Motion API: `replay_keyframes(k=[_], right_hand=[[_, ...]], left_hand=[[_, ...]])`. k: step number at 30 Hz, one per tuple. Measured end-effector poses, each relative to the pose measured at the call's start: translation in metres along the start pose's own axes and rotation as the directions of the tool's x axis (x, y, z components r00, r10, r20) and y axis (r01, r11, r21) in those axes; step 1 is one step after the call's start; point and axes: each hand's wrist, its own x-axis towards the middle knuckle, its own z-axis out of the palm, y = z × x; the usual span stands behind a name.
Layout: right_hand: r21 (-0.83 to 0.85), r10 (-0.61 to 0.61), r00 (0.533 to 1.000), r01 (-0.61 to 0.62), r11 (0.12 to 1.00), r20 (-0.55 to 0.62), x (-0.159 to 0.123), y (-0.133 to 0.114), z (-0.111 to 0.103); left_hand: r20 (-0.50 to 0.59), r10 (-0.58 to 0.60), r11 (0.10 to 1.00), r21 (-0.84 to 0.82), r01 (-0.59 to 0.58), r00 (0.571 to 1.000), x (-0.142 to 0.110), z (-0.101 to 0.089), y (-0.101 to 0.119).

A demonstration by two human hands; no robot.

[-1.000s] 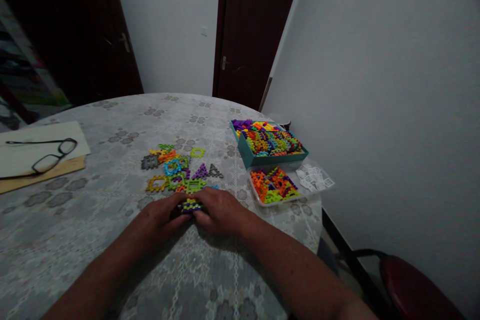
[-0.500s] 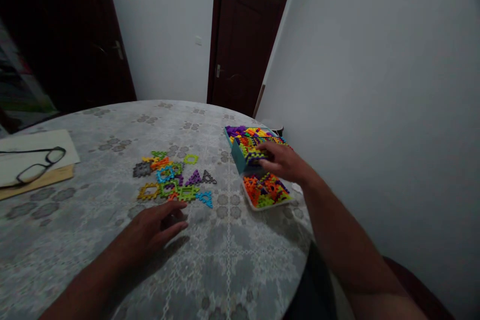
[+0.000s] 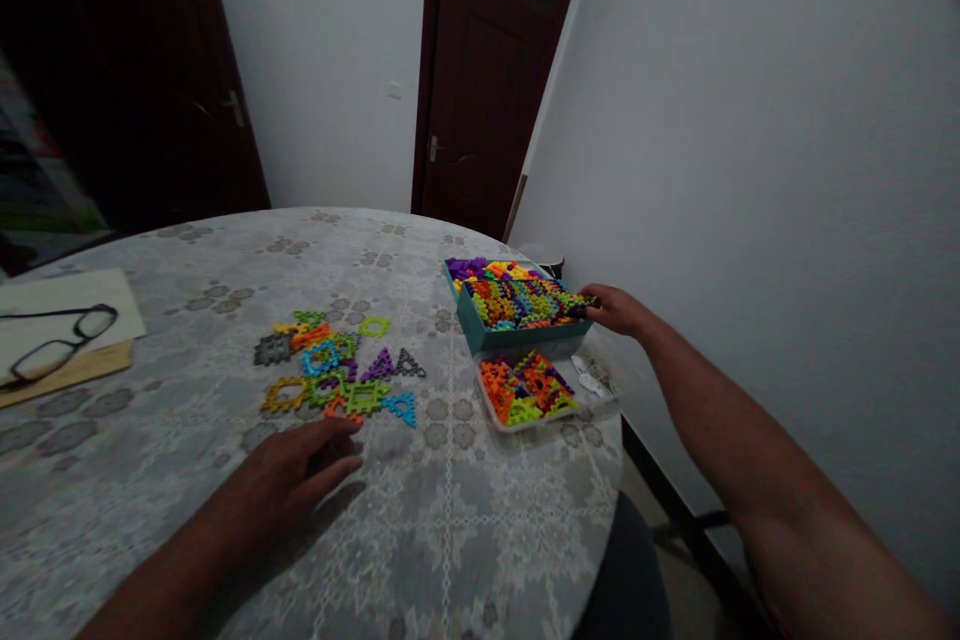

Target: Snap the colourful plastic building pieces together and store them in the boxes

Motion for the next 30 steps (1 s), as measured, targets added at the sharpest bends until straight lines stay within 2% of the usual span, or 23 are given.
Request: replay_keyframes(k=[10,19,23,25,27,28,30], right_hand=[[-0.051,0.032,0.999,-0.033,0.998,-0.016,-0.003,0.009,0.013],[-0.089,0.019,1.0,-0.02,0.996,-0.014,-0.006,0.001,0.025],[-0.119,0.029,0.997,-0.037,0.992,-0.069,-0.014,-0.008,0.021],[-0.142,0.039,0.992,-0.056,0.988,-0.12,-0.022,-0.019,0.019],[-0.153,0.017,0.981,-0.047,0.987,-0.192,-0.034,-0.041,0.018],[-0.147,-0.012,0.972,-0.023,0.989,-0.235,-0.042,-0.058,0.019],[-0.097,-0.13,0.927,0.102,0.99,-0.353,-0.06,-0.101,0.025]], left_hand=[[-0.006,0.002,1.0,0.002,-0.002,1.0,0.0,-0.001,0.006],[0.002,0.015,1.0,0.01,-0.015,1.0,0.0,-0.002,0.009],[-0.032,0.034,0.999,0.035,-0.033,0.999,0.001,-0.006,0.012],[-0.096,0.012,0.999,0.052,-0.007,0.995,0.001,-0.009,0.012],[-0.214,-0.027,0.997,0.067,0.042,0.976,0.0,-0.014,0.012],[-0.283,-0.046,0.995,0.071,0.068,0.958,-0.001,-0.017,0.013],[-0.399,-0.084,0.988,0.083,0.127,0.913,-0.003,-0.021,0.013]])
